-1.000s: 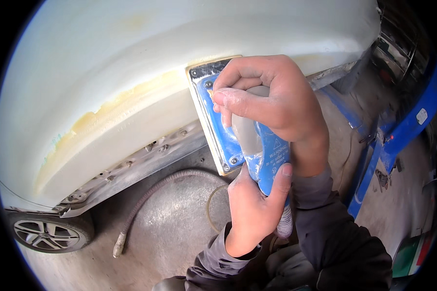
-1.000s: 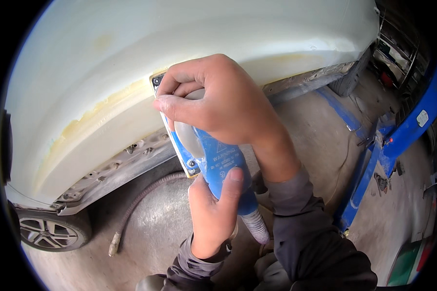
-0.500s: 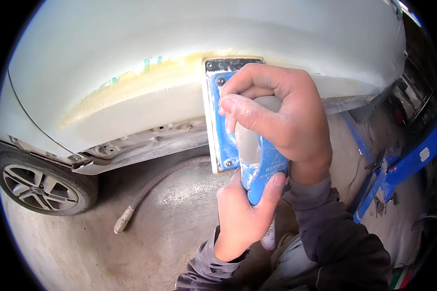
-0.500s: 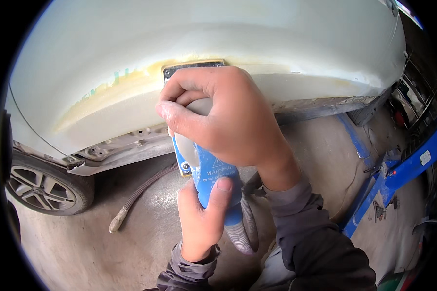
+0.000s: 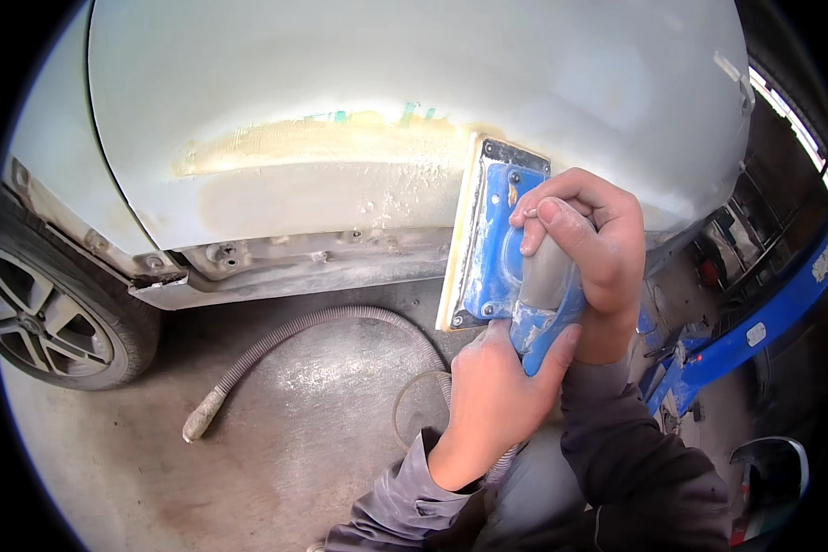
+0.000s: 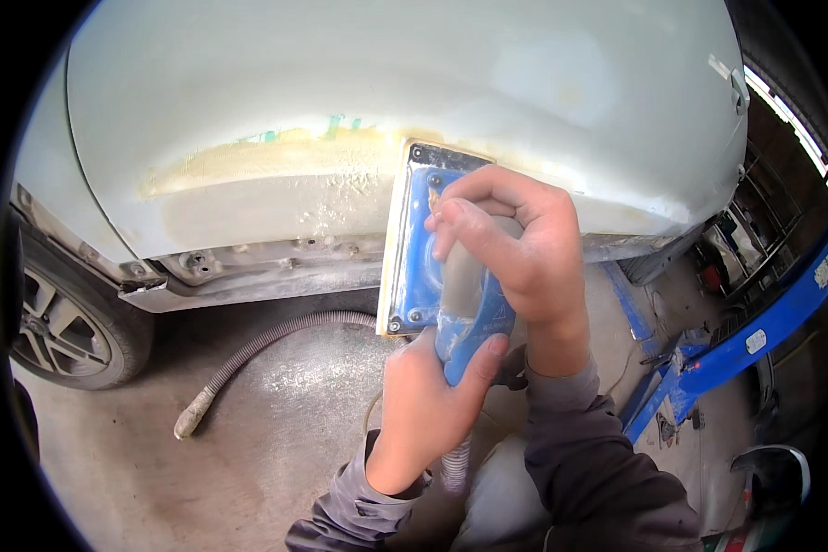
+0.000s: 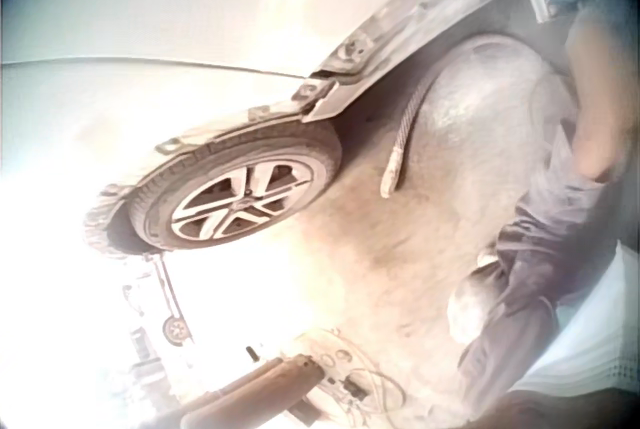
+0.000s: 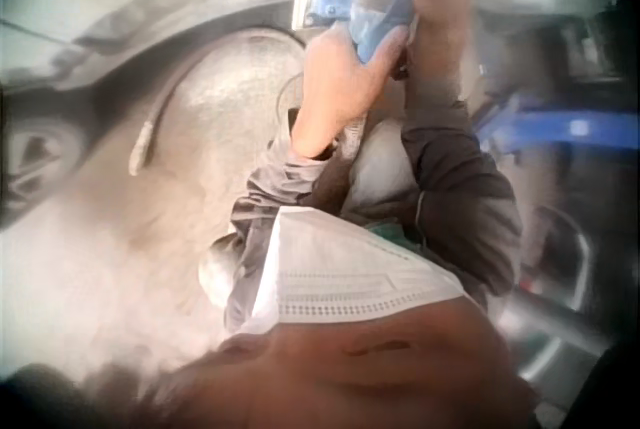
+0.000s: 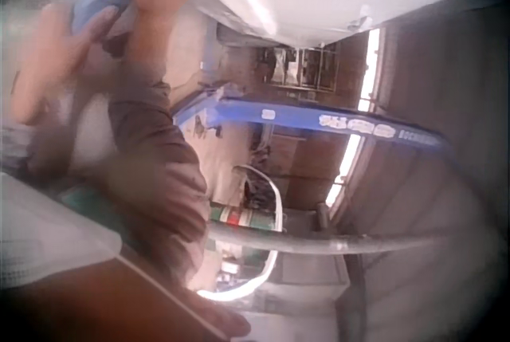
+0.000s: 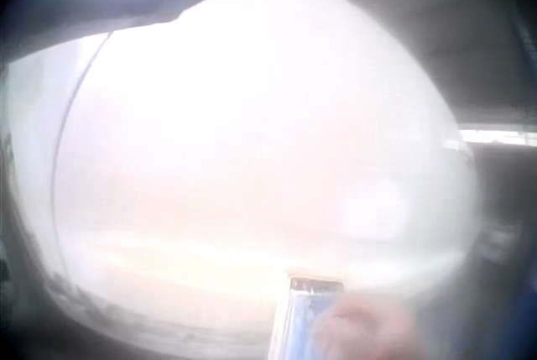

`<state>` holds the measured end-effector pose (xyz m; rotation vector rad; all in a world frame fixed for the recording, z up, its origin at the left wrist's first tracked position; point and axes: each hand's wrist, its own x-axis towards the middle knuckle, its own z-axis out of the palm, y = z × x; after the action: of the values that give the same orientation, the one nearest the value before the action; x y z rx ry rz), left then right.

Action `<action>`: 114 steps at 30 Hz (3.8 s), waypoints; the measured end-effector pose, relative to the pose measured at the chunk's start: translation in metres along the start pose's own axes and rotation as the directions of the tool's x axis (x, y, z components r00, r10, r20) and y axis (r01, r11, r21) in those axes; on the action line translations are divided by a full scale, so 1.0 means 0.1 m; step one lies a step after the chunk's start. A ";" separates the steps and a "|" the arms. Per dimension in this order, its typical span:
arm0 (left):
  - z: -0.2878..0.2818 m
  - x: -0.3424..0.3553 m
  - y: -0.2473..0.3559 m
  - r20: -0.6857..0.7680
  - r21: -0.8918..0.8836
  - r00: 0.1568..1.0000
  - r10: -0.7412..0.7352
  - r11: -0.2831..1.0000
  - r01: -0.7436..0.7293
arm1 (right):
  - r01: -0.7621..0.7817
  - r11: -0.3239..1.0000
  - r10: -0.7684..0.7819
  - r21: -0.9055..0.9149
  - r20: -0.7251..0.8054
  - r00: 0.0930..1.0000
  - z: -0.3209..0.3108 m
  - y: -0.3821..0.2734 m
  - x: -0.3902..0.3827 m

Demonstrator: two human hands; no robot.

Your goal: The person uses a blue pneumatic sander to smooth a yellow filler patch on the front bumper of a white car. The sander is moved back and forth over the repair area, and the person occasionally pauses to feel the surface with a hand.

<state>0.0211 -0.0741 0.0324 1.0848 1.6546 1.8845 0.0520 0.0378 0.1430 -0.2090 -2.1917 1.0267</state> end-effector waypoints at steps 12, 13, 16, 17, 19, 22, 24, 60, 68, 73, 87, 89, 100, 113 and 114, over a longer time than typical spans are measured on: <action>-0.73 -0.21 0.08 -0.079 -0.226 0.992 -0.096 0.971 0.076 | 0.069 0.997 -0.071 0.016 0.186 0.980 0.82 -0.41 0.24; -0.74 -0.21 0.10 -0.067 -0.230 0.992 -0.104 0.969 0.086 | 0.047 0.998 -0.050 0.029 0.136 0.989 0.82 -0.40 0.21; -0.63 -0.18 0.13 -0.072 -0.136 0.995 -0.074 0.989 0.064 | 0.018 0.999 -0.020 0.039 0.051 0.999 0.69 -0.29 0.16; -0.56 -0.16 0.14 -0.063 -0.096 0.996 -0.057 0.994 0.051 | 0.023 1.000 -0.024 0.016 0.046 0.999 0.60 -0.27 0.15; -0.54 -0.14 0.16 -0.053 -0.130 0.997 -0.054 0.990 0.046 | 0.033 0.999 -0.033 -0.008 0.034 0.999 0.50 -0.24 0.16; -0.69 -0.17 0.17 -0.054 -0.182 0.994 -0.098 0.979 0.086 | 0.035 0.999 -0.038 0.034 0.086 0.996 0.74 -0.33 0.20; -0.84 -0.24 0.17 -0.080 -0.265 0.990 -0.113 0.960 0.088 | 0.062 0.998 -0.065 0.023 0.139 0.988 0.92 -0.43 0.22; -1.30 -0.39 0.09 -0.196 -0.275 0.976 -0.096 0.961 0.039 | 0.088 0.995 -0.096 0.043 0.220 0.971 1.45 -0.62 0.28; -1.09 -0.34 -0.06 -0.326 -0.326 0.945 -0.035 0.942 -0.078 | 0.194 0.978 -0.160 -0.071 0.336 0.928 1.45 -0.67 0.37; -1.07 -0.37 -0.19 -0.334 -0.339 0.942 -0.013 0.935 -0.107 | 0.230 0.968 -0.179 -0.105 0.355 0.918 1.54 -0.65 0.35; -1.10 -0.33 -0.10 -0.298 -0.427 0.954 -0.031 0.898 -0.104 | 0.242 0.960 -0.173 -0.143 0.377 0.910 1.57 -0.73 0.39; -1.08 -0.34 -0.13 -0.308 -0.392 0.951 -0.031 0.915 -0.097 | 0.222 0.962 -0.153 -0.157 0.365 0.918 1.53 -0.69 0.35; -1.15 -0.28 -0.05 -0.276 -0.305 0.961 0.037 0.944 -0.124 | 0.180 0.970 -0.131 -0.161 0.276 0.952 1.45 -0.68 0.35; -1.11 -0.33 -0.13 -0.299 -0.433 0.954 -0.032 0.895 -0.105 | 0.191 0.967 -0.118 -0.169 0.368 0.922 1.57 -0.76 0.38; -1.08 -0.35 -0.13 -0.295 -0.454 0.955 -0.041 0.885 -0.102 | 0.198 0.963 -0.118 -0.180 0.379 0.918 1.56 -0.76 0.36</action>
<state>-0.0422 -0.1662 0.0105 0.6545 1.2136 2.3936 -0.0665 -0.0947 0.1482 0.0725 -2.6113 0.7824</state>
